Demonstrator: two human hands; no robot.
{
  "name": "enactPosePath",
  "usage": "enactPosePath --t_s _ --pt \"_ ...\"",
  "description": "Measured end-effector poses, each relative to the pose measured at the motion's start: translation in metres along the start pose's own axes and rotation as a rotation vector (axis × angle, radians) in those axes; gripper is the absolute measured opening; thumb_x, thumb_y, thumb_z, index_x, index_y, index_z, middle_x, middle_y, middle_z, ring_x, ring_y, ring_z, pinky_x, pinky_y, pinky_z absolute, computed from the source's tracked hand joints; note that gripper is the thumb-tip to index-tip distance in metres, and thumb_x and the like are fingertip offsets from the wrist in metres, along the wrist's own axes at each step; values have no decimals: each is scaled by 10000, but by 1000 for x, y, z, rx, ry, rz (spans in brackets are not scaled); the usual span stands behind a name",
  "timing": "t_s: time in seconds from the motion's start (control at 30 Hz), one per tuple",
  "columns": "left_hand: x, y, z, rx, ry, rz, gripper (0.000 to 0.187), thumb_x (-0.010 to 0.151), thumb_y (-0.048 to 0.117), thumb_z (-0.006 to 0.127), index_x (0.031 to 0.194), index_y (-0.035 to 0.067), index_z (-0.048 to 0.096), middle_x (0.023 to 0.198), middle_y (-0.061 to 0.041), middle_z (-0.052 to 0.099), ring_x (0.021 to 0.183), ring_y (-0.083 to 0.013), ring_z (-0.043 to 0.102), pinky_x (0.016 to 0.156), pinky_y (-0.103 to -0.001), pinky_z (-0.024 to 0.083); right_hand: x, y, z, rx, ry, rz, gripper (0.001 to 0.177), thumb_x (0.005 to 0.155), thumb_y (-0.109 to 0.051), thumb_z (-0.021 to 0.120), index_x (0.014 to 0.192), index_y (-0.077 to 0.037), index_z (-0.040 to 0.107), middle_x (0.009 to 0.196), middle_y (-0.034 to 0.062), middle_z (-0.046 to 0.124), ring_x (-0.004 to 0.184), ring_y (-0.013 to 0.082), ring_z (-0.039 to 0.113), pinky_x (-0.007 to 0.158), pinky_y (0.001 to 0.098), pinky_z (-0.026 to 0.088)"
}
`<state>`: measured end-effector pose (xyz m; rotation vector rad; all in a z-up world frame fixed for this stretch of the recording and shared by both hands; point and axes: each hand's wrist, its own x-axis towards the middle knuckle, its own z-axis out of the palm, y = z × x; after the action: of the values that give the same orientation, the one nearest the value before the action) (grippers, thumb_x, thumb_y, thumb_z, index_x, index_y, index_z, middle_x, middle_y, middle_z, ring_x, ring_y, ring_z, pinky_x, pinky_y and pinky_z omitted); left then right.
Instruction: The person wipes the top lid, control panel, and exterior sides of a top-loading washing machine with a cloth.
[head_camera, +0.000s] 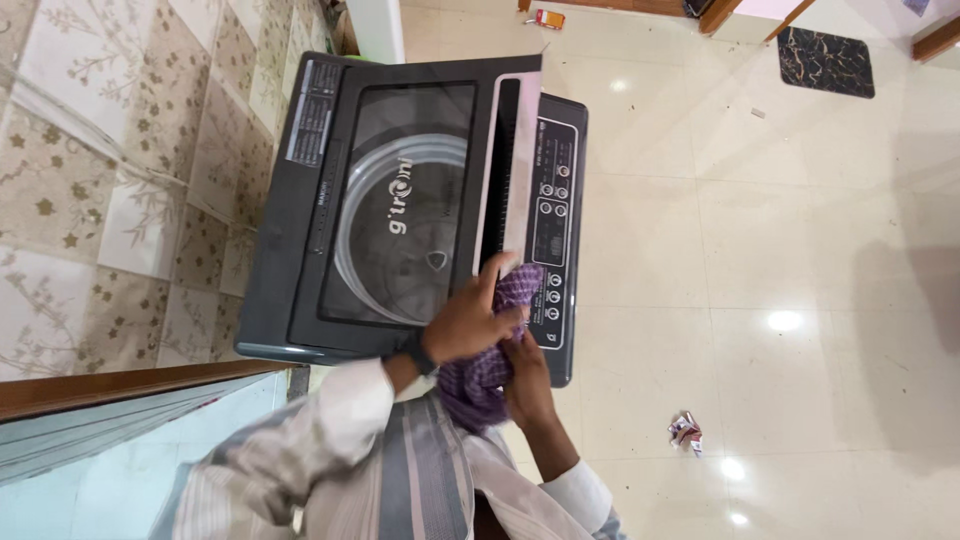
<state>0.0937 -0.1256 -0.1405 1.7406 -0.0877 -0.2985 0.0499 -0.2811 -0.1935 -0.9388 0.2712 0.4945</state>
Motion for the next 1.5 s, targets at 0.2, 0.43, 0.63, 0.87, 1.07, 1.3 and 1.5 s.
enactPosePath --t_s 0.2,0.43,0.63,0.87,1.07,1.3,1.5 --pt "117 -31 15 857 240 -76 837 900 337 743 1521 120 226 1020 -292 668 736 -429 715 568 -508 583 -17 10 -28 -311 -52 -9 291 1059 -155 516 1293 1 590 1152 77 704 1039 133 658 929 289 531" --pt "141 -71 32 757 196 -278 723 869 234 751 1425 112 304 930 -232 722 809 -410 719 672 -535 568 -71 -58 -42 -1233 7 9 302 1043 -231 589 1064 70 616 766 226 661 647 168 572 615 361 482" --pt "125 -75 21 707 175 -212 521 902 281 708 1333 79 497 1011 -223 737 924 -408 720 790 -516 561 -69 -104 2 -789 -11 -141 303 1021 -170 524 1270 -2 562 903 67 723 715 96 637 624 291 538" --pt "47 -97 -11 -376 -320 -74 670 1043 630 392 1306 92 693 1192 -63 742 1100 -213 669 998 -358 507 -22 -88 14 -246 -250 -309 424 974 87 695 1282 -47 436 1153 74 617 985 111 608 769 245 502" --pt "-41 -77 -97 -338 -473 -33 537 927 413 690 1336 72 618 1221 -19 717 1127 -170 673 1035 -365 504 10 -80 57 29 -258 -266 409 842 124 726 1113 -86 504 1092 102 661 1009 194 694 890 365 607" --pt "-93 -31 -190 -58 -193 -8 348 965 320 679 1184 66 590 1037 -58 687 975 -202 668 865 -349 552 7 -50 84 -390 200 -800 371 912 91 774 1130 -80 527 1048 60 605 921 147 598 812 300 519" --pt "-27 -68 -197 968 606 48 486 919 137 689 1381 78 548 1292 -225 604 1155 -420 595 947 -505 500 117 -22 93 -1715 500 -761 435 886 -250 784 1238 -29 654 1416 283 498 1292 463 450 1014 559 391"
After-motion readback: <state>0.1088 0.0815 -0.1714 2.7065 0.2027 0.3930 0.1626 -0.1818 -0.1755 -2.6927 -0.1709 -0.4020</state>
